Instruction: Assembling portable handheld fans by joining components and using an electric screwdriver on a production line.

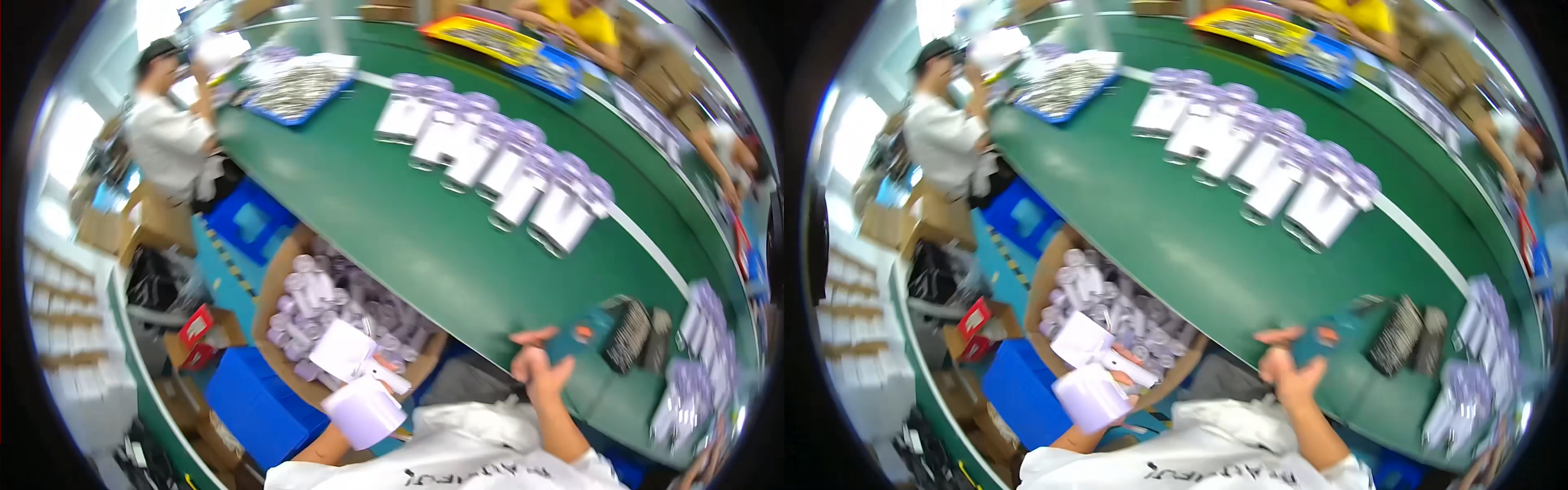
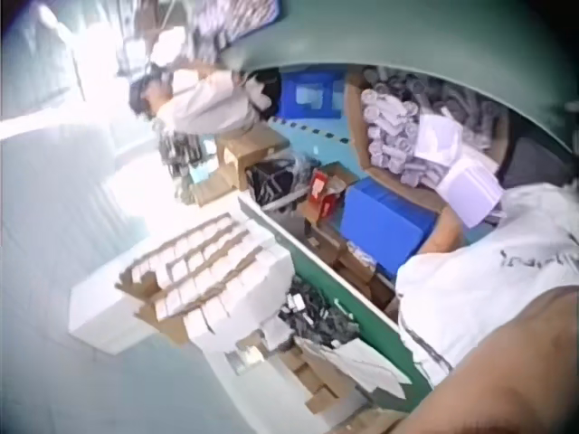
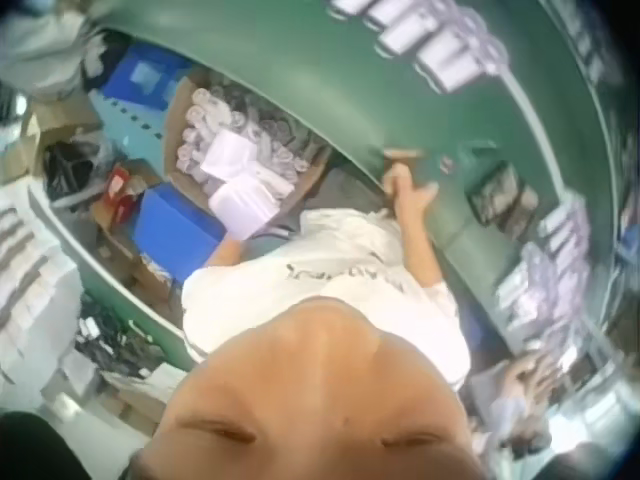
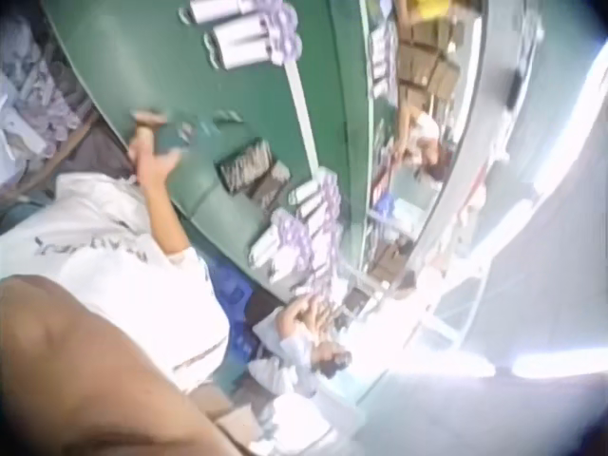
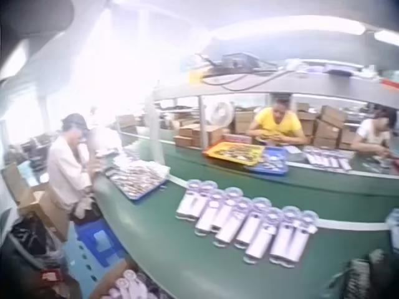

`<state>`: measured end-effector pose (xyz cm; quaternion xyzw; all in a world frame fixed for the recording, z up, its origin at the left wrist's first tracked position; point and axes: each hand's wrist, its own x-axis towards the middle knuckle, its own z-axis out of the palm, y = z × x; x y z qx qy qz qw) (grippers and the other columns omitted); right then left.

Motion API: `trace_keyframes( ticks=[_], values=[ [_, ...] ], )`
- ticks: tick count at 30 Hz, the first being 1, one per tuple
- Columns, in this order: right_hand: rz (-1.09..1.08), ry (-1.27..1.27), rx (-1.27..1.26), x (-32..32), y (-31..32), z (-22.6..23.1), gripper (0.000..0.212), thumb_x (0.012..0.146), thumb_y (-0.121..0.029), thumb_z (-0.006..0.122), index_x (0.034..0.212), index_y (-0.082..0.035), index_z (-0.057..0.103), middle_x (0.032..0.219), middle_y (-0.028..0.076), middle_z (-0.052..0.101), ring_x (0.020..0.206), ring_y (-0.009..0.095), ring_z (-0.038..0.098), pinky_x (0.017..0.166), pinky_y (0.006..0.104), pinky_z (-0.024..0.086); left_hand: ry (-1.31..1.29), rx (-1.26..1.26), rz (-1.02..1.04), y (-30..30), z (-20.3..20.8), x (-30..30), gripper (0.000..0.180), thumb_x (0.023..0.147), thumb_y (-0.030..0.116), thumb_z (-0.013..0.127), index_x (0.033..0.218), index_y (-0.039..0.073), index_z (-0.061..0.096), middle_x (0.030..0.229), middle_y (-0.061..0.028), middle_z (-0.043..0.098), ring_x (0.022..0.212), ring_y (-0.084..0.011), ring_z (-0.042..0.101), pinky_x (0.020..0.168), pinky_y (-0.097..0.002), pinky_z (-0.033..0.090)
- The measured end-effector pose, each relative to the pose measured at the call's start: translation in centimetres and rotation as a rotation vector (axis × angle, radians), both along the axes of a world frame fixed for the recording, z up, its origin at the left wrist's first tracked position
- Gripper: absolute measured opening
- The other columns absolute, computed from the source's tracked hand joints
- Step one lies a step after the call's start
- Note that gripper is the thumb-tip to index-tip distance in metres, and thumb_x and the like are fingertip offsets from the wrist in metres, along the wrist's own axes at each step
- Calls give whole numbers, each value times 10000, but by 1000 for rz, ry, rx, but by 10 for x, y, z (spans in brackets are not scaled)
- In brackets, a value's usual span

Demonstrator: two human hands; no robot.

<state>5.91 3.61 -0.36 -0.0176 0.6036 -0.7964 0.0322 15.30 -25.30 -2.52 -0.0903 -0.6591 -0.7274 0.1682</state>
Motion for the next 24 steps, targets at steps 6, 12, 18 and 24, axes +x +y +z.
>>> trace_keyframes(
  ticks=[6, 12, 18, 24],
  values=[
    [50, -31, 69, 41, 19, 39, 509, 649, -108, 909, 980, -62, 526, 1161, 188, 640, 660, 57, 527, 585, 220, 427, -303, 451, -554, 116, 5, -55, 642, 927, 111, 596, 1476, -10, 286, 1470, -158, 402, 1280, -238, 485, 1065, -398, 393],
    [-263, -81, 179, 52, 65, 25, 580, 661, -108, 889, 1105, -18, 527, 989, 97, 649, 679, 90, 602, 617, 255, 512, -645, 341, -705, 197, 67, -99, 378, 968, 160, 602, 1304, 2, 534, 1138, -85, 650, 976, -134, 638, 839, -285, 528],
    [-286, -323, 2, 39, 80, 23, 534, 737, -133, 851, 1138, 11, 529, 978, 85, 626, 744, 115, 620, 610, 262, 514, -681, 414, -647, 205, 62, -121, 293, 985, 182, 561, 1166, -48, 552, 1320, -180, 568, 1141, -252, 605, 955, -418, 524],
    [-328, -395, -69, 36, 92, 24, 476, 758, -48, 811, 1130, -21, 515, 919, 88, 616, 617, 106, 592, 453, 230, 461, -671, 15, -458, 188, 75, -160, 276, 996, 193, 544, 1167, -12, 473, 856, -98, 619, 627, -177, 648, 575, -307, 570]
  ],
)
